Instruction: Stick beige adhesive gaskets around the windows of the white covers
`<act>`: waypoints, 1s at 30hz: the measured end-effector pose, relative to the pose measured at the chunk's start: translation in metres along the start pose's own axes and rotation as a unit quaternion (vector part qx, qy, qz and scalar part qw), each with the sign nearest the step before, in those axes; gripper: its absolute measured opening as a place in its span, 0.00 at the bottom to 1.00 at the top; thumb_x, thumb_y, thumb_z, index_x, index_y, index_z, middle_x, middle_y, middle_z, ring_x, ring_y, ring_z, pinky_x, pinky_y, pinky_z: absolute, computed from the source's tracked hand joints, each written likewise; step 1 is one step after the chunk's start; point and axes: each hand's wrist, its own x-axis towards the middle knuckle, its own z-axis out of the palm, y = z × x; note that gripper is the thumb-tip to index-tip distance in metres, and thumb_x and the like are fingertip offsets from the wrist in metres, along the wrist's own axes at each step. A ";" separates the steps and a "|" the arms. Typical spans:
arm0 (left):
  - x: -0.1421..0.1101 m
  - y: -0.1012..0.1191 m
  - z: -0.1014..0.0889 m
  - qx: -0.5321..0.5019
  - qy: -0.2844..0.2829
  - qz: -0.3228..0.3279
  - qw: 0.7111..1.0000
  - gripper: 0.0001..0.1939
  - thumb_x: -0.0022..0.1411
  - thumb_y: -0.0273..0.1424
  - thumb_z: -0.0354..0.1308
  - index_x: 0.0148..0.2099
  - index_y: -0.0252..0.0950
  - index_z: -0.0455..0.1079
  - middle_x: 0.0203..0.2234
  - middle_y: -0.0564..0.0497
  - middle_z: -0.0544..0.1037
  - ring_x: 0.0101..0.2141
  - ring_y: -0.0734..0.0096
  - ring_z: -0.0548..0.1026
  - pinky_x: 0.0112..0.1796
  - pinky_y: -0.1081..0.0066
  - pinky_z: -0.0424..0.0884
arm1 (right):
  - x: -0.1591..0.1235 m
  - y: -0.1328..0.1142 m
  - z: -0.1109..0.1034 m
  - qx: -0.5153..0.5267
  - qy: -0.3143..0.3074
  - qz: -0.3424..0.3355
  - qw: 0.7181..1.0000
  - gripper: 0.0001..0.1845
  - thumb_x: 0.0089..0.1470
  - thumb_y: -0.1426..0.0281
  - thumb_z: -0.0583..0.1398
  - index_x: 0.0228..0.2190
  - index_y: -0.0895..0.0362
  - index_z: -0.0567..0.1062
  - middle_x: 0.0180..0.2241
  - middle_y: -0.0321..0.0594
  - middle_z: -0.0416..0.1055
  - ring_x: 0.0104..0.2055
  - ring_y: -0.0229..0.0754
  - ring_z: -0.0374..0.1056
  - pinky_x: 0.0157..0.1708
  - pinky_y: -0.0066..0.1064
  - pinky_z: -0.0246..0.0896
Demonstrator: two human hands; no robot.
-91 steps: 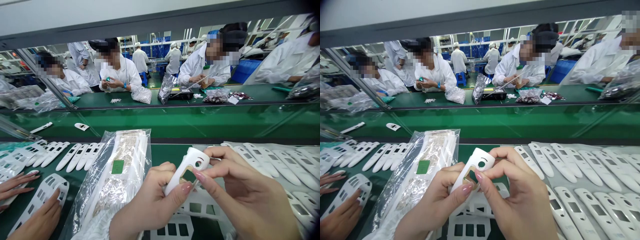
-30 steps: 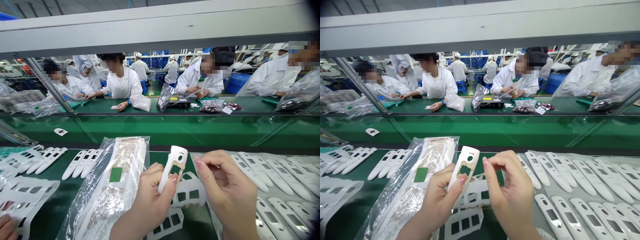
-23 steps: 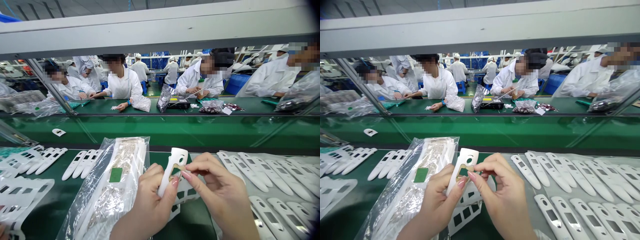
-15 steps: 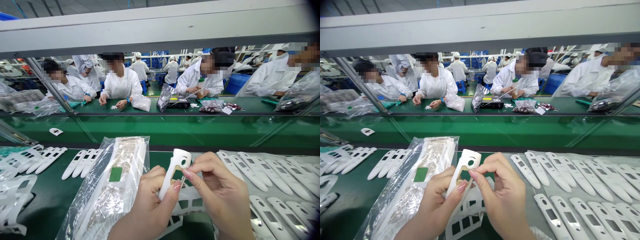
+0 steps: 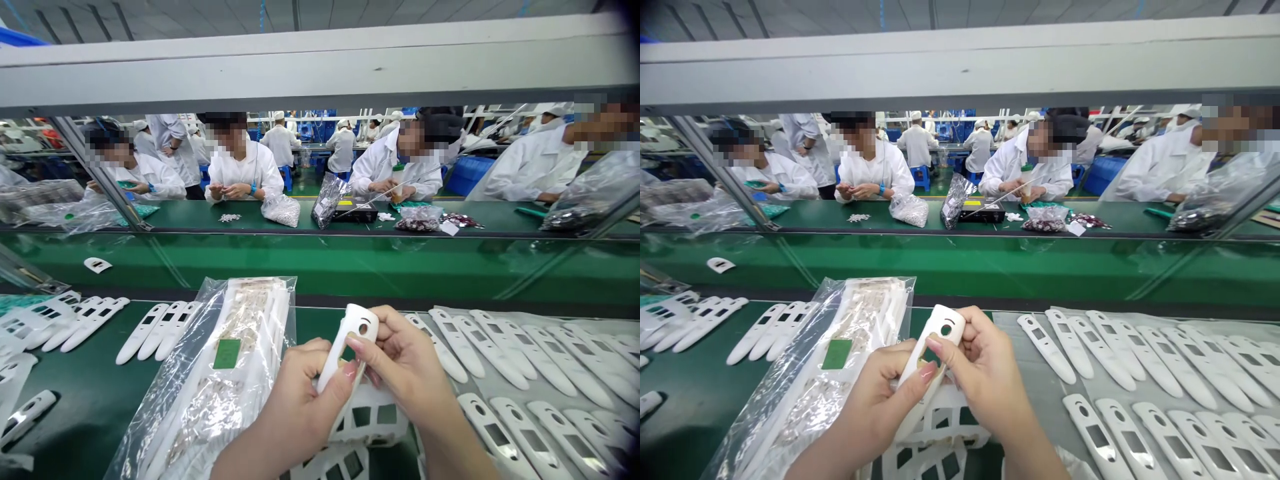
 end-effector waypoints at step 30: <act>0.015 -0.016 -0.051 0.114 -0.007 -0.024 0.993 0.14 0.63 0.34 0.52 0.51 0.42 0.68 0.39 0.49 0.70 0.42 0.61 0.70 0.45 0.65 0.65 | 0.043 0.044 -0.145 -0.457 0.243 0.265 0.813 0.15 0.60 0.63 0.60 0.46 0.59 0.72 0.46 0.43 0.72 0.44 0.42 0.71 0.43 0.41 0.69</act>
